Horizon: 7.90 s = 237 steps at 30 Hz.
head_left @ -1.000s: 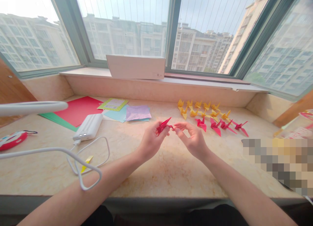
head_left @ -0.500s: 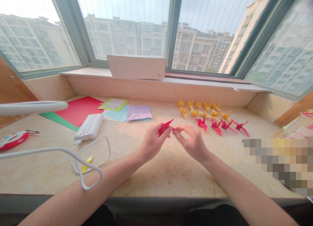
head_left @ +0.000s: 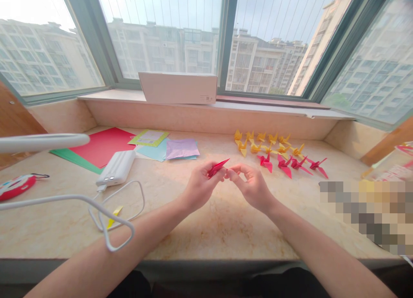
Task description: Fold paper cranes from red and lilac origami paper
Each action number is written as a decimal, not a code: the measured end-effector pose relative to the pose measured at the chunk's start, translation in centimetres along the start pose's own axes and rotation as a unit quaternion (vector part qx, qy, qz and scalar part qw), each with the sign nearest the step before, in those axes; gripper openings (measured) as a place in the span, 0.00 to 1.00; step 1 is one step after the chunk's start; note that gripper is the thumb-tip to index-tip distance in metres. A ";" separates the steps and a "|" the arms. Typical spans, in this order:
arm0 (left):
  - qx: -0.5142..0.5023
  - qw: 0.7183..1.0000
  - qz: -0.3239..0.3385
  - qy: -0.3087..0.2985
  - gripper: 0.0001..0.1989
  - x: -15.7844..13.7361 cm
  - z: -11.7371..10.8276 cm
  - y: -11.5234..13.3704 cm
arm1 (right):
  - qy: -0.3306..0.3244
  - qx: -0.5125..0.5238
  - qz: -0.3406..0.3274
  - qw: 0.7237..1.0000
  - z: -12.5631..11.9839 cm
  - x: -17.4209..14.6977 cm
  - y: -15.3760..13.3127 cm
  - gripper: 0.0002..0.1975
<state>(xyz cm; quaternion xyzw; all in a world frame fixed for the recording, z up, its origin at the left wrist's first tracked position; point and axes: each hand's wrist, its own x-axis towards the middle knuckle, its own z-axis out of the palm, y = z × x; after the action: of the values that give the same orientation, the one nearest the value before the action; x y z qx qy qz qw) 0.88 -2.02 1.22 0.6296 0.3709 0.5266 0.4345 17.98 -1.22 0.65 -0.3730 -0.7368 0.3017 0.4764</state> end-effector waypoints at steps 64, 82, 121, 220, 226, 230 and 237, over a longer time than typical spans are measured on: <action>-0.054 0.998 -0.023 -0.012 0.14 0.3 0.3 -0.8 | 0.042 0.059 0.069 0.995 -0.9 0.5 0.4 0.15; -0.183 0.970 -0.111 -0.116 0.15 0.1 0.1 -0.5 | -0.008 0.105 0.023 0.994 -0.7 0.6 0.2 0.14; -0.058 0.992 -0.100 -0.058 0.19 0.4 0.0 -0.9 | -0.106 0.210 0.099 0.967 -1.3 0.9 -0.2 0.15; 0.058 0.973 -0.104 -0.199 0.12 1.0 -1.0 -0.8 | -0.026 0.376 0.252 0.891 -3.0 3.0 3.4 0.18; 0.061 0.985 -0.078 -0.141 0.12 0.8 -1.0 0.0 | 0.046 0.152 0.153 0.975 -2.9 3.1 3.0 0.13; 0.057 0.995 -0.070 -0.040 0.13 1.1 -1.1 0.5 | 0.104 -0.038 -0.026 0.993 -3.1 2.8 2.2 0.10; 0.057 0.995 -0.075 -0.021 0.15 1.0 -0.8 0.2 | 0.000 -0.004 -0.081 0.997 -2.4 2.1 1.7 0.13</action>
<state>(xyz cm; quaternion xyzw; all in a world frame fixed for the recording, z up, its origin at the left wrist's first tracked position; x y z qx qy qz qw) 0.32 -1.05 1.84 0.6343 0.4374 0.4575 0.4439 20.10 1.63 1.17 -0.3142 -0.7657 0.2591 0.4979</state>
